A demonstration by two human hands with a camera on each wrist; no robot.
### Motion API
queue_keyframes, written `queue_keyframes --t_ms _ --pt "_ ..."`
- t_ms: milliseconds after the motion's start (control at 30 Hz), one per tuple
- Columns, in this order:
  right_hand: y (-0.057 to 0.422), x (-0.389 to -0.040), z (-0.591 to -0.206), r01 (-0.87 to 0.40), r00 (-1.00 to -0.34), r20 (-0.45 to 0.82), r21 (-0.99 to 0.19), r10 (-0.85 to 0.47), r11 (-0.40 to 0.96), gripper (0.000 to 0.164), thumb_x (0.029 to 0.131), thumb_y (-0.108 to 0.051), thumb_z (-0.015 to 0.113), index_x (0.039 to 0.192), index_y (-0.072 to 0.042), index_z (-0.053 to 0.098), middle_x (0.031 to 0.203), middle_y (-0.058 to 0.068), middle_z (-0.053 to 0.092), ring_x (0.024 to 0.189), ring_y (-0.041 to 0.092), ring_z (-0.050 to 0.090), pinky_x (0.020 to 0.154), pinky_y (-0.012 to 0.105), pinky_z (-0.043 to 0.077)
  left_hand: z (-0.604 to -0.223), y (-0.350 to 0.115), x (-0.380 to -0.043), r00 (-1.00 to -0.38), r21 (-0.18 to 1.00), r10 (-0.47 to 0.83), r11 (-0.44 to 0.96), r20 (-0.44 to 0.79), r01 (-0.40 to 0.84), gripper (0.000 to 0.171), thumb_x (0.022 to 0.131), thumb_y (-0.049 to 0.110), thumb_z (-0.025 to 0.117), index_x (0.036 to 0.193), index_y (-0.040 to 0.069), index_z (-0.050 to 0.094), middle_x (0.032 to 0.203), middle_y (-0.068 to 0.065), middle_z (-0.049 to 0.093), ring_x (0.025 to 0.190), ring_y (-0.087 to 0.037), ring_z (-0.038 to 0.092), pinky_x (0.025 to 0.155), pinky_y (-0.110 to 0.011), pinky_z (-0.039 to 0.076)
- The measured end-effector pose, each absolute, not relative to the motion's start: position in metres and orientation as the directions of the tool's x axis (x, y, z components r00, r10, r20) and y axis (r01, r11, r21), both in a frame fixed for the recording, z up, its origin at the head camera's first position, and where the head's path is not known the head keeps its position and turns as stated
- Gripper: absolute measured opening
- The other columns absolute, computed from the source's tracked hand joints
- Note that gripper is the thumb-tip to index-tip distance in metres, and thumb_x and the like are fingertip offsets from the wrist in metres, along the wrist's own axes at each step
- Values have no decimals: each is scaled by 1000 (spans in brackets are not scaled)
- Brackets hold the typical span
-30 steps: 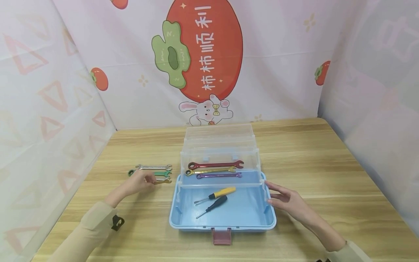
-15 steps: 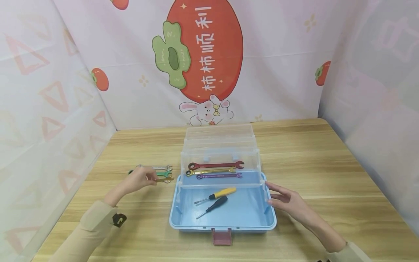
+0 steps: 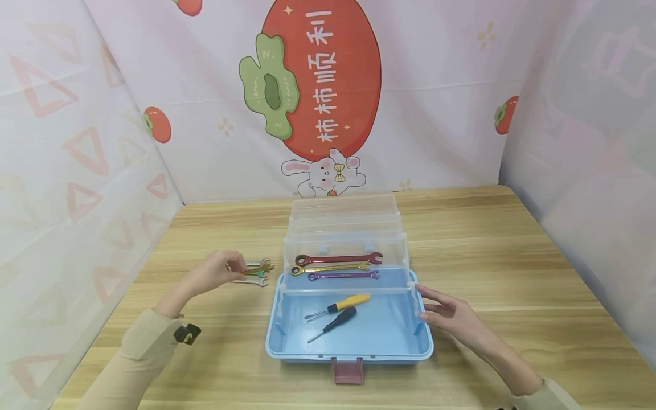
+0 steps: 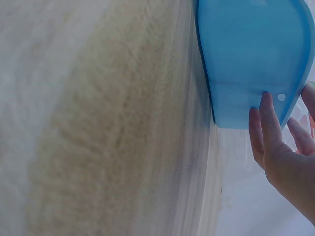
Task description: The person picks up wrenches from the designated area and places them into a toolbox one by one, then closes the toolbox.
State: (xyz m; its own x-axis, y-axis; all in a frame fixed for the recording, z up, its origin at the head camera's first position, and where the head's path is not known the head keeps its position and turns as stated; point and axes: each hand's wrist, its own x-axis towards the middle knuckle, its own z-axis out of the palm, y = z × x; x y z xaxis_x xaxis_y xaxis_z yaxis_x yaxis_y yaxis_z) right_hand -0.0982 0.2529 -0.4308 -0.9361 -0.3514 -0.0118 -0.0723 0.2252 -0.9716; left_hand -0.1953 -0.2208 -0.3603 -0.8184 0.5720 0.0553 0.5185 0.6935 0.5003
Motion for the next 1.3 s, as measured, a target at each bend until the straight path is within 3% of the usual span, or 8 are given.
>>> queue_keyframes --t_ms 633,1300 --pt "252 -97 -428 -37 -937 -53 -968 -346 249 55 86 -9 55 133 5 30 117 -32 42 100 -6 51 77 17 45 -332 -186 -201 -772 486 634 665 33 567 8 74 4 69 78 6 62 73 3 59 62 -6 51 56 -21 45" --pt "253 -97 -427 -12 -939 -78 -966 -335 257 57 86 -10 56 134 3 30 118 -33 41 100 -7 50 78 17 45 -308 -114 -210 -665 422 747 601 4 679 7 75 5 69 79 7 63 74 1 60 66 -10 51 60 -18 44"
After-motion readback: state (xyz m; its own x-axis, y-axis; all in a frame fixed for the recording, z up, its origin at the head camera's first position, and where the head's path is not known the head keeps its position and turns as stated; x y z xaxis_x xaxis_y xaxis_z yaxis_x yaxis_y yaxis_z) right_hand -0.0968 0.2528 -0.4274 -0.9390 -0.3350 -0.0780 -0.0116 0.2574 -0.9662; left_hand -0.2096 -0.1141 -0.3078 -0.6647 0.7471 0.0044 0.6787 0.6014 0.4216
